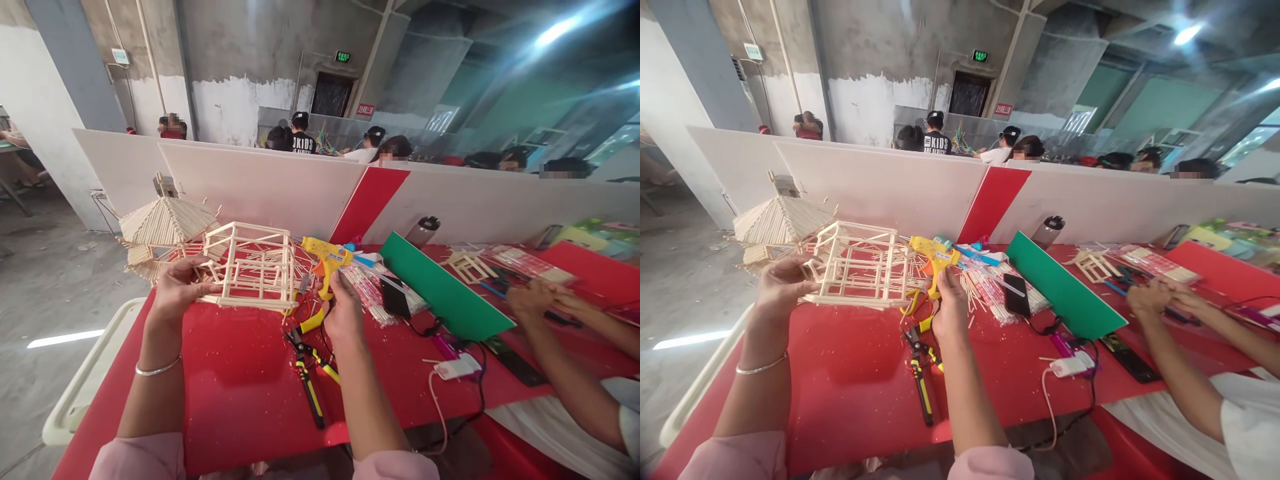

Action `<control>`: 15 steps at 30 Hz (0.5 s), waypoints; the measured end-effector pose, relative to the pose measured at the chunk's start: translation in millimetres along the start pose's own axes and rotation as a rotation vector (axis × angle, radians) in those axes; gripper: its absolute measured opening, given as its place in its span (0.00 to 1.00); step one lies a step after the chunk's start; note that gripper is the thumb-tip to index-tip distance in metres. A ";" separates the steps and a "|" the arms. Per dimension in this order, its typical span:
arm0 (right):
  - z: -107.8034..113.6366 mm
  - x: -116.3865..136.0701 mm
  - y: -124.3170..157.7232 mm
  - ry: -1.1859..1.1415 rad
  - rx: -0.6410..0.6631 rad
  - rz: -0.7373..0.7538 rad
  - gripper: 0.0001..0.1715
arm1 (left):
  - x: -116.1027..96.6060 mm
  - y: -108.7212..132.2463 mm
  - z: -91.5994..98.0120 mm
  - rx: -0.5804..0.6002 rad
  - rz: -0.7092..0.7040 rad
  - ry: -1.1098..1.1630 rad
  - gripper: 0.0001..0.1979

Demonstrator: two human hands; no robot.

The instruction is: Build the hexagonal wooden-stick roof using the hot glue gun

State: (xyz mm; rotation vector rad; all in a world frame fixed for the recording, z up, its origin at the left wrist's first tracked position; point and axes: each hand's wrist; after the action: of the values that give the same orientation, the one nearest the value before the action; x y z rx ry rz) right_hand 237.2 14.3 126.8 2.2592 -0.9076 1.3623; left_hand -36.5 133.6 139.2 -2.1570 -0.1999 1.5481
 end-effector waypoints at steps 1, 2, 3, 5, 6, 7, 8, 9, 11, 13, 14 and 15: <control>-0.7 0.6 0.4 -0.022 0.000 -0.021 0.33 | -0.8 0.2 -0.8 0.002 -0.002 0.001 0.24; -1.4 1.3 1.0 -0.041 0.000 -0.042 0.34 | -1.4 0.4 -1.4 0.006 -0.004 -0.002 0.24; -1.9 1.9 1.5 -0.053 0.005 -0.061 0.34 | -1.7 0.7 -1.8 0.014 -0.006 -0.007 0.24; -2.4 1.7 1.7 -0.064 0.024 -0.094 0.33 | -1.7 1.1 -2.2 0.024 -0.008 -0.017 0.24; -2.2 0.9 1.1 -0.063 0.036 -0.105 0.33 | -1.4 1.2 -2.2 0.023 -0.008 -0.023 0.24; -1.8 -0.4 0.1 -0.059 0.043 -0.113 0.32 | -1.0 1.2 -2.1 0.017 -0.009 -0.027 0.24; -1.1 -2.0 -1.4 -0.054 0.044 -0.118 0.32 | -0.5 1.1 -1.9 0.011 -0.010 -0.031 0.25; -0.3 -3.7 -3.0 -0.047 0.043 -0.122 0.33 | -0.1 0.8 -1.7 0.009 -0.012 -0.036 0.25; 1.1 -6.6 -6.1 -0.031 0.038 -0.118 0.34 | 0.1 0.2 -1.5 0.023 -0.029 -0.066 0.25; 2.0 -7.3 -7.8 -0.005 0.023 -0.074 0.34 | -1.1 -0.2 -2.0 0.056 -0.069 -0.129 0.24; 2.2 -6.8 -7.9 0.019 0.017 -0.034 0.33 | -2.3 -0.1 -2.6 0.079 -0.094 -0.174 0.23; 2.4 -5.6 -7.4 0.053 0.015 0.018 0.32 | -3.8 0.1 -3.5 0.098 -0.120 -0.227 0.22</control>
State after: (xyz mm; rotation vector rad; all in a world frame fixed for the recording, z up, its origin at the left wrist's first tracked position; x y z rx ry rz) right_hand 241.9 20.3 120.9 2.2205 -0.9045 1.4341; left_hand -34.6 131.0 143.3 -1.8589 -0.3151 1.6940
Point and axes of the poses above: each hand's wrist, its own y-axis away from the middle knuckle, its own z-axis out of the back of the hand, x = y × z, and after that the axes turned 3 degrees about -z, right-handed
